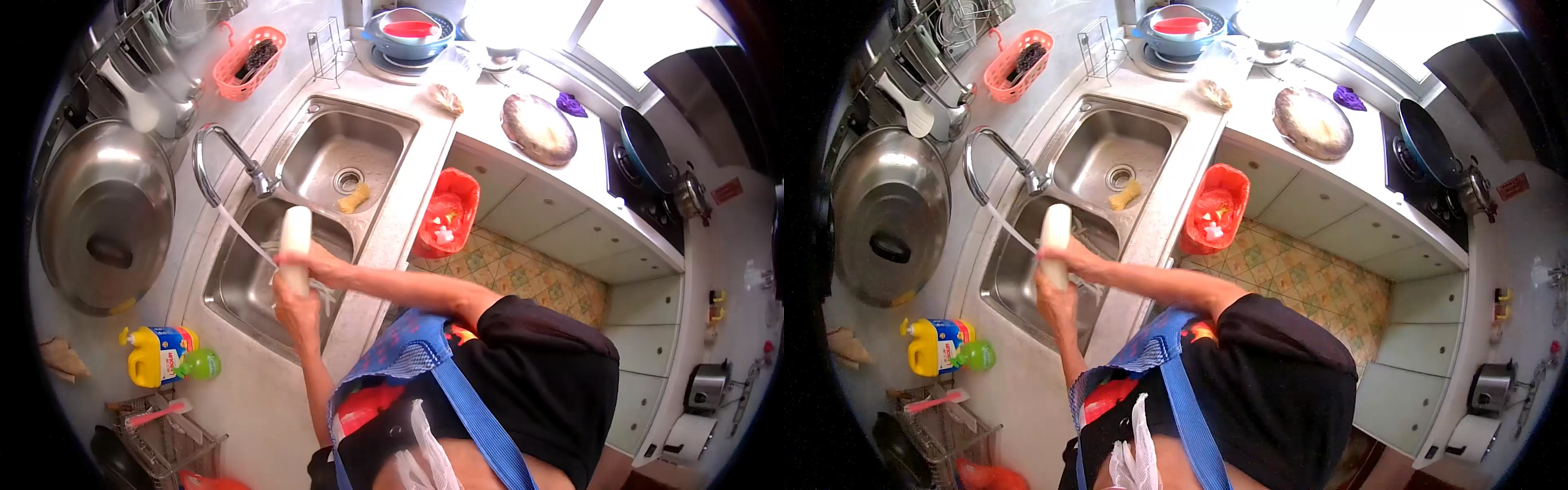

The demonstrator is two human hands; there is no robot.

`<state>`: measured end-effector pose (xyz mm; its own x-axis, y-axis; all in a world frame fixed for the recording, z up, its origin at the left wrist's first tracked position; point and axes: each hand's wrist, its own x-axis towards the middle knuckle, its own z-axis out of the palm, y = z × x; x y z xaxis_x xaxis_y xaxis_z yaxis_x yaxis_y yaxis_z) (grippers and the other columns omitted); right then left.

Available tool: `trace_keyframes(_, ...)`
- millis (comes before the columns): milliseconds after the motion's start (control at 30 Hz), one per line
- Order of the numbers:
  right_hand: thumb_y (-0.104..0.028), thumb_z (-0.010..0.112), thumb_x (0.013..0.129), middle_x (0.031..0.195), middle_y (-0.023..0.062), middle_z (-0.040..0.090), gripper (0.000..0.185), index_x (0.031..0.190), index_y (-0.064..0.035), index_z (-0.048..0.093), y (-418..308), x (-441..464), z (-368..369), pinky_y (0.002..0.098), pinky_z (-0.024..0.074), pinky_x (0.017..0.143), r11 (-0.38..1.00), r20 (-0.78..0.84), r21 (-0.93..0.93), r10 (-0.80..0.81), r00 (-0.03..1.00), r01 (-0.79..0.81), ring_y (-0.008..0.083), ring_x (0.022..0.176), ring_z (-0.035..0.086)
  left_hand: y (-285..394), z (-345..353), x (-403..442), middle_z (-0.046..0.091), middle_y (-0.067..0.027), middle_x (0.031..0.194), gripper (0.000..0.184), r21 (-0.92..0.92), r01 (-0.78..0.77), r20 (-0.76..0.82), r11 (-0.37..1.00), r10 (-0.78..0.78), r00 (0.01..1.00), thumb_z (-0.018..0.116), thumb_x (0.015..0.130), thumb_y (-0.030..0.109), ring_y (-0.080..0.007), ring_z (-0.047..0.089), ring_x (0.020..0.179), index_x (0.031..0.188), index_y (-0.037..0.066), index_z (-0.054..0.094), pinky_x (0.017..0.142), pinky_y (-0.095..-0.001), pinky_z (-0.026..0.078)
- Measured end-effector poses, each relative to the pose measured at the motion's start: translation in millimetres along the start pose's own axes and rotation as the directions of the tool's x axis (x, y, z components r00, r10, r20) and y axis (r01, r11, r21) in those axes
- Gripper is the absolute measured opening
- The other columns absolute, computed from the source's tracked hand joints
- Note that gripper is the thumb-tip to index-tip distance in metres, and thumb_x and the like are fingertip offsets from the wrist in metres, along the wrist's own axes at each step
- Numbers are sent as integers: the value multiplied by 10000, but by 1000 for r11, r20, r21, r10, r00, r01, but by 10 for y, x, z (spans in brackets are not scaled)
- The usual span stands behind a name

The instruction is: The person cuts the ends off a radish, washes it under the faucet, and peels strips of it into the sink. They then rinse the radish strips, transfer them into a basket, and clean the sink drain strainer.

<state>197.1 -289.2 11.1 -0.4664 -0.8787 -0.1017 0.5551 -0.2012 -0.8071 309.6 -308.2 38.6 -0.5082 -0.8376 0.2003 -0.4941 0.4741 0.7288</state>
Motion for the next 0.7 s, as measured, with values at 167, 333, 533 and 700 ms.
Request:
trace_keyframes(167,-180,680,696,787,74,603,284,902,-30,553,-496,-93,142,299,471,682,979,-130,190,-42,991,67,160,737,587,177,67,32,522,-61,636,230,-584,262,357,769,-47,933,631,669,27,-189,524,472,867,24,513,438,-307,408)
trace_keyframes(333,-231,706,735,839,96,584,373,962,5,526,-800,397,-159,389,527,815,632,248,738,74,966,-238,197,759,606,-13,148,-82,418,27,563,145,-655,722,750,224,74,657,609,705,6,-54,329,377,764,64,490,370,-207,259)
trace_keyframes(533,-206,726,752,859,125,576,468,1081,-8,459,-1391,203,-1313,375,548,678,865,180,411,231,956,-286,240,750,611,-759,355,141,450,31,600,128,-546,582,461,602,-364,809,634,779,61,-54,383,446,861,66,537,402,-191,293)
trace_keyframes(700,-303,622,830,894,89,616,416,1137,-43,515,-2568,-451,-3238,283,520,613,888,-315,-377,143,938,-262,166,704,614,-1253,447,63,469,22,621,160,-534,596,249,600,-561,789,649,794,91,-62,411,490,928,63,566,425,-202,322)
